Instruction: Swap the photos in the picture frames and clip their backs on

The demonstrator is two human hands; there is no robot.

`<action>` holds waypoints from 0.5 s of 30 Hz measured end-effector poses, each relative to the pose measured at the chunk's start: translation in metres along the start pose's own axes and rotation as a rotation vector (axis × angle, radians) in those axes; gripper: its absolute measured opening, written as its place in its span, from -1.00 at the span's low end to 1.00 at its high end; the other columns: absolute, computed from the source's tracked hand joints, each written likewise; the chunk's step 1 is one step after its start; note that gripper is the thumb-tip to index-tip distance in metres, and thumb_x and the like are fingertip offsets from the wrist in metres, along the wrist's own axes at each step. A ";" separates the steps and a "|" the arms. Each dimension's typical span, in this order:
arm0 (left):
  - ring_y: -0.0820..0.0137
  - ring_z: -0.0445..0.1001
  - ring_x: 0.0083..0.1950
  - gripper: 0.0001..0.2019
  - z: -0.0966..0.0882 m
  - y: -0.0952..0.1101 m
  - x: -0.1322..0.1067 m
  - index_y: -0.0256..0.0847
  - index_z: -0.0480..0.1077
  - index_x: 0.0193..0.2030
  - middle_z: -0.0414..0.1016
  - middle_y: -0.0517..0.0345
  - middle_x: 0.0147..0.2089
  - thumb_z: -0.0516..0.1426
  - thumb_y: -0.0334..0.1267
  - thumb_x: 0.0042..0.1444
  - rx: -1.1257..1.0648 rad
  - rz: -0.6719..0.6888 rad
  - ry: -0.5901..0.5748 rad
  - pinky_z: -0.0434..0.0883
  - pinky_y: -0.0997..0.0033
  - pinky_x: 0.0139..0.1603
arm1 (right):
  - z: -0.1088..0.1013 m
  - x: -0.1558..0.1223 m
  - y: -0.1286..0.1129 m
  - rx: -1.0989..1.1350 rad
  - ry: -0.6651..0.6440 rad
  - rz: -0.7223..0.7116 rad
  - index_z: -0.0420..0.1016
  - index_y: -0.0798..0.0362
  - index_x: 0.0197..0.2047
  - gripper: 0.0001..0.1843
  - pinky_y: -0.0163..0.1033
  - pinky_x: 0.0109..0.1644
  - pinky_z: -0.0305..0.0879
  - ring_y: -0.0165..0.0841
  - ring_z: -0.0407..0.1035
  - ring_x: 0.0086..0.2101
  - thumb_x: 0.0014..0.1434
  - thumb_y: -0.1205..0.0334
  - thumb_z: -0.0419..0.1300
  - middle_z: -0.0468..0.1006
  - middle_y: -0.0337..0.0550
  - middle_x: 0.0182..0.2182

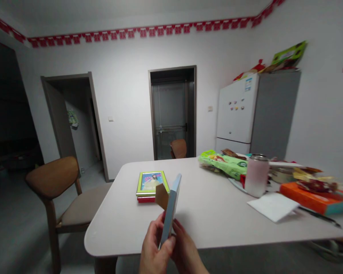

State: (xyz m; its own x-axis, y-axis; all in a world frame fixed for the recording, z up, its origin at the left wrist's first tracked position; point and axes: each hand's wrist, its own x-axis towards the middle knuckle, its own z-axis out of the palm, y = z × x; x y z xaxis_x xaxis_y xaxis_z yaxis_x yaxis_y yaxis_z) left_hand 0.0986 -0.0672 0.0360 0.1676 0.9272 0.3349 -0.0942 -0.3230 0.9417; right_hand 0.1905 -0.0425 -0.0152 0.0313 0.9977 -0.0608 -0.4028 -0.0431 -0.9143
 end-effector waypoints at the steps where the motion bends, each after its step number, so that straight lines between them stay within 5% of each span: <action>1: 0.26 0.20 0.08 -0.83 0.006 0.000 0.004 -0.20 0.22 -0.33 0.23 0.01 0.08 0.06 -0.33 -0.14 -0.053 -0.001 0.003 0.18 0.41 0.01 | -0.001 0.000 -0.001 0.049 0.059 -0.050 0.25 0.04 -0.06 -0.50 -0.26 -0.27 0.31 -0.32 0.38 -0.30 -0.05 -0.03 0.04 0.48 -0.12 -0.26; 5: 0.32 0.34 -0.05 -0.61 0.020 -0.002 0.029 -0.22 0.13 -0.16 0.36 -0.03 -0.06 0.11 -0.40 -0.20 -0.266 -0.025 0.083 0.24 0.39 -0.04 | -0.037 0.010 -0.022 -0.005 0.353 -0.165 -0.06 0.04 0.15 -0.23 -0.27 -0.35 0.35 -0.31 0.41 -0.37 -0.12 0.05 0.11 0.51 -0.20 -0.36; 8: 0.30 0.36 -0.06 -0.59 0.029 -0.014 0.045 -0.24 0.14 -0.20 0.39 -0.05 -0.10 0.15 -0.39 -0.26 -0.491 -0.142 0.076 0.25 0.38 -0.05 | -0.075 0.018 -0.048 -0.214 0.451 -0.205 -0.17 0.10 0.20 -0.18 -0.28 -0.46 0.34 -0.32 0.41 -0.49 -0.08 0.05 0.07 0.52 -0.23 -0.51; 15: 0.33 0.35 -0.09 -0.69 0.060 -0.043 0.038 -0.22 0.23 -0.34 0.43 0.08 -0.19 0.15 -0.34 -0.34 -0.536 -0.428 -0.005 0.26 0.41 -0.14 | -0.138 0.032 -0.091 -0.345 0.318 -0.141 -0.10 0.12 0.19 -0.24 -0.30 -0.52 0.29 -0.38 0.36 -0.62 -0.08 0.18 0.07 0.49 -0.28 -0.62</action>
State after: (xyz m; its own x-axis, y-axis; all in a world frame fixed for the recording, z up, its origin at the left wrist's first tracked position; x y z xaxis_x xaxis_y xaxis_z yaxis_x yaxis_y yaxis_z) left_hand 0.1677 -0.0289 0.0098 0.3024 0.9511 -0.0623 -0.4911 0.2115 0.8450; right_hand 0.3541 -0.0140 0.0113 0.3631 0.9317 0.0027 -0.0493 0.0221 -0.9985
